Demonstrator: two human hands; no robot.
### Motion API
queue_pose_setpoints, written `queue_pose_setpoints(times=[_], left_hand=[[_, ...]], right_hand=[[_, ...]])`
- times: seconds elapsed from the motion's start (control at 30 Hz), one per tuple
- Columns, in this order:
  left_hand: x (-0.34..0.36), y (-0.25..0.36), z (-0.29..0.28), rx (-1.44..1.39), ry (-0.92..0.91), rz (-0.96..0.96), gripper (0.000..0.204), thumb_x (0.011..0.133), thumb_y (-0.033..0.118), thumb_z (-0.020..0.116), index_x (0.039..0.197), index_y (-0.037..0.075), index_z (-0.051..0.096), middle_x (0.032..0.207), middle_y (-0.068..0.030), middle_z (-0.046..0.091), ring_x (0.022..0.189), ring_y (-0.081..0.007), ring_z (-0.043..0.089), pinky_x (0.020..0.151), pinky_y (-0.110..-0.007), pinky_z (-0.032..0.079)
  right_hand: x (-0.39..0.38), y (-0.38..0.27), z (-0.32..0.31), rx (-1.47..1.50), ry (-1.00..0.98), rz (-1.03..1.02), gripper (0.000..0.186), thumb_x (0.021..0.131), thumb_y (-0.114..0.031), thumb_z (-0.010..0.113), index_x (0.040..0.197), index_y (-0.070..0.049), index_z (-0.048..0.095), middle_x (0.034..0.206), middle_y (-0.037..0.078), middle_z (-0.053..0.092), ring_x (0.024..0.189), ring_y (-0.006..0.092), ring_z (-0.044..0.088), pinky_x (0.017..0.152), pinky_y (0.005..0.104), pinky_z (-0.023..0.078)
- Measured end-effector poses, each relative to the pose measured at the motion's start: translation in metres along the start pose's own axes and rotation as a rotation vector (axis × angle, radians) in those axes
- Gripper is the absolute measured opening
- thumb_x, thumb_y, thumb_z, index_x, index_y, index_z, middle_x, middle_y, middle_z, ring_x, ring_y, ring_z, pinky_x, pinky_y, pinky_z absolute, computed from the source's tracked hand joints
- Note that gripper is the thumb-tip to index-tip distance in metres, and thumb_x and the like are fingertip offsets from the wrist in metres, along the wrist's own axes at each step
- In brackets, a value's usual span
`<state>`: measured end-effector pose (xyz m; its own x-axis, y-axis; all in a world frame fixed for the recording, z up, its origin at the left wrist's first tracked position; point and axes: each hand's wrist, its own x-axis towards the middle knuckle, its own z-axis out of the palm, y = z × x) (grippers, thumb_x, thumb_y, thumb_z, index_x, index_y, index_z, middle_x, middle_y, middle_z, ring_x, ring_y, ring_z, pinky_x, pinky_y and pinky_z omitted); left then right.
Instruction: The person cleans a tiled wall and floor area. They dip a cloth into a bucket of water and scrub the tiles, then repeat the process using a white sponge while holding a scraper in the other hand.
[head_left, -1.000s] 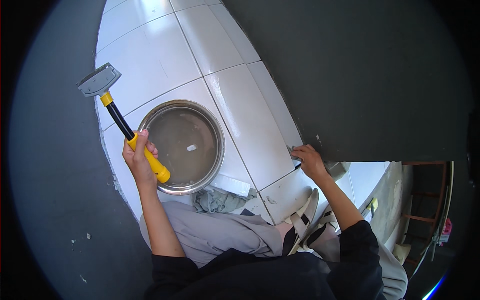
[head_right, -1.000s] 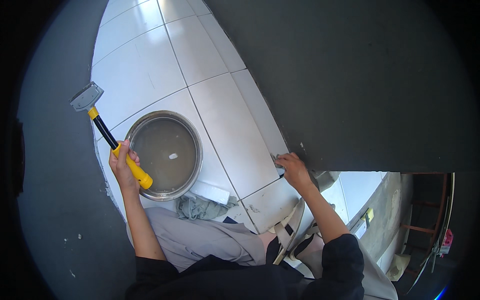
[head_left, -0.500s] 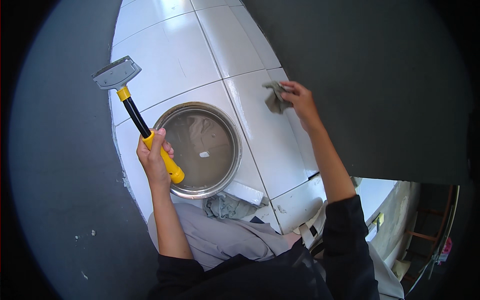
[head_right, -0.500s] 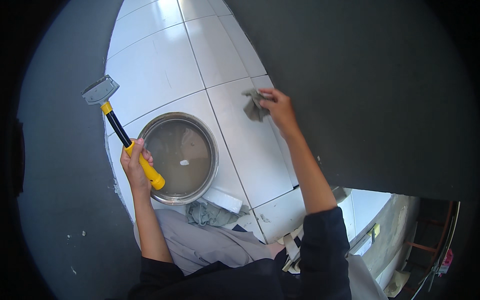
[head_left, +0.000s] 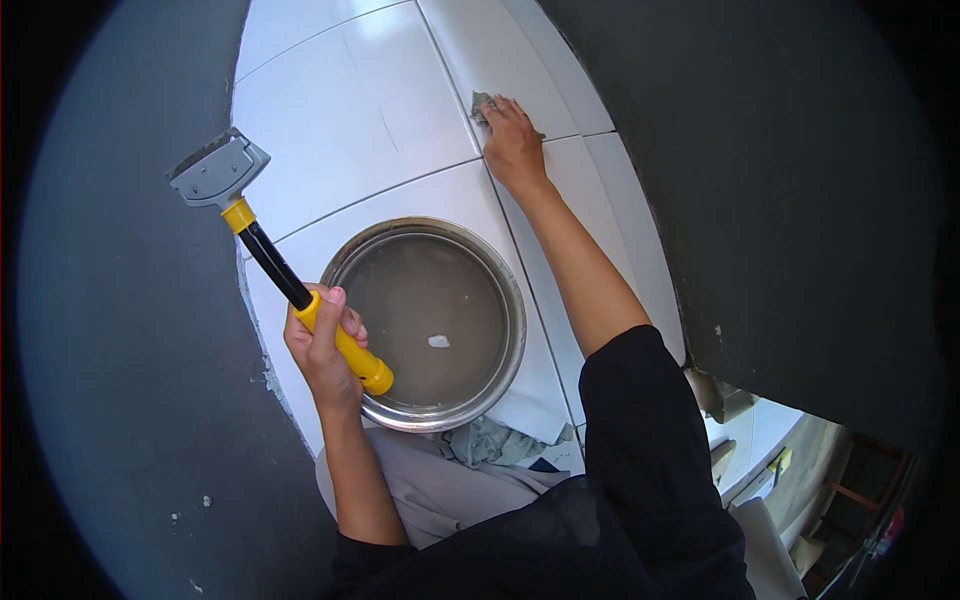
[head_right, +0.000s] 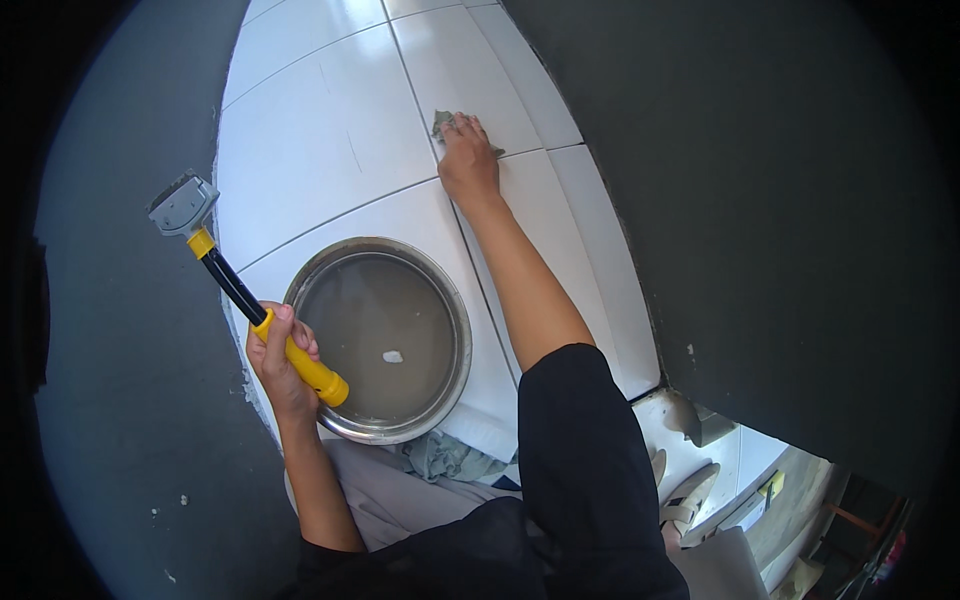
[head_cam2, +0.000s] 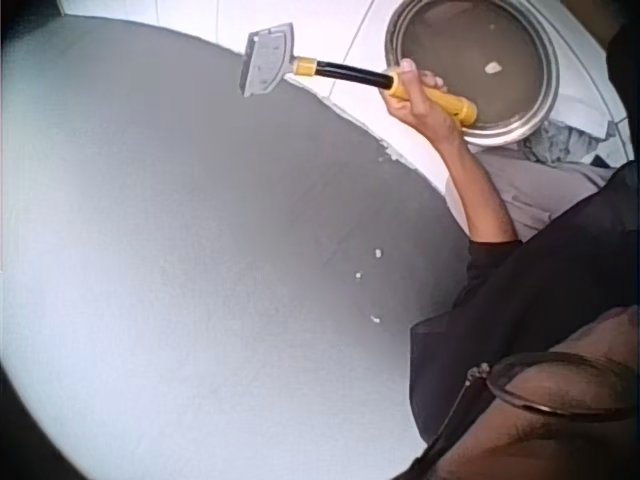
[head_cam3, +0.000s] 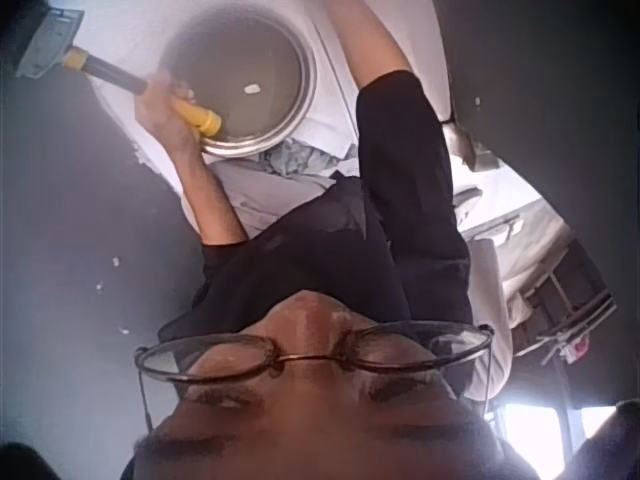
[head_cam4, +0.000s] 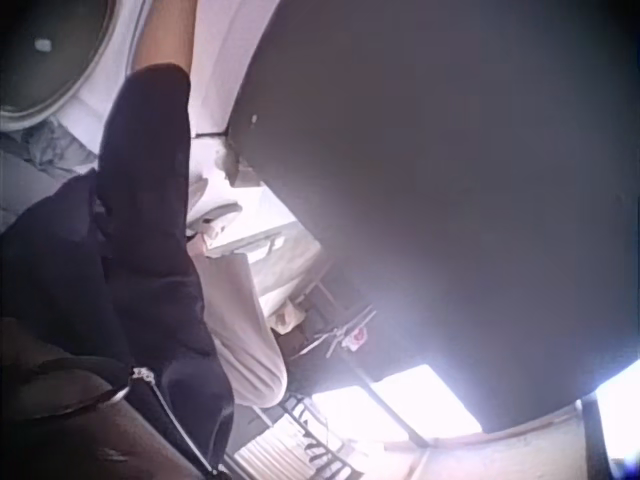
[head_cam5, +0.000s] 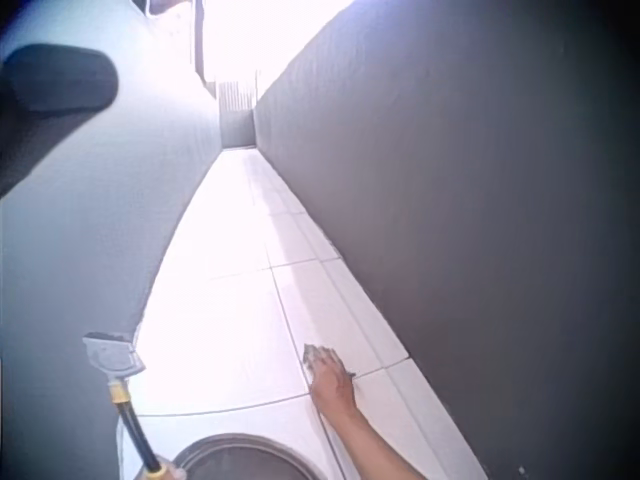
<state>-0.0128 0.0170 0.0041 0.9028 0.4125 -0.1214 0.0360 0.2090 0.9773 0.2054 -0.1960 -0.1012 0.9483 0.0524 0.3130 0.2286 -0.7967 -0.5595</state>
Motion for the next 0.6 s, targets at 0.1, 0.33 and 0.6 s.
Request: queue_pose_setpoints(times=[0.1,0.33,0.6], left_hand=[[0.0,-0.002,0.004,-0.011,0.008,0.007,0.015,0.088,0.019,0.064,0.084,0.011,0.051,0.058,-0.0002,0.047,0.047,-0.0073,0.046,0.046,-0.02,0.041],[0.002,-0.002,-0.001,-0.026,0.033,0.004,0.015,0.087,0.018,0.064,0.084,0.01,0.051,0.058,-0.0005,0.047,0.047,-0.0073,0.047,0.046,-0.02,0.042],[0.003,-0.001,-0.004,0.0,0.032,-0.012,0.016,0.087,0.019,0.065,0.084,0.011,0.051,0.058,-0.0001,0.048,0.047,-0.0071,0.048,0.047,-0.02,0.043]], right_hand=[[0.013,-0.02,0.019,0.064,-0.062,-0.069,0.04,0.087,-0.001,0.042,0.123,-0.001,0.059,0.139,0.018,0.047,0.133,0.035,0.038,0.112,0.0372,0.031],[0.017,-0.065,0.035,0.185,-0.462,-0.288,0.057,0.074,0.013,0.043,0.124,-0.009,0.061,0.138,0.011,0.05,0.135,0.0277,0.039,0.112,0.0345,0.032],[-0.043,-0.023,-0.005,0.369,-0.574,-0.473,0.05,0.065,0.016,0.053,0.103,-0.011,0.071,0.124,0.002,0.062,0.124,0.0226,0.052,0.104,0.0325,0.044]])
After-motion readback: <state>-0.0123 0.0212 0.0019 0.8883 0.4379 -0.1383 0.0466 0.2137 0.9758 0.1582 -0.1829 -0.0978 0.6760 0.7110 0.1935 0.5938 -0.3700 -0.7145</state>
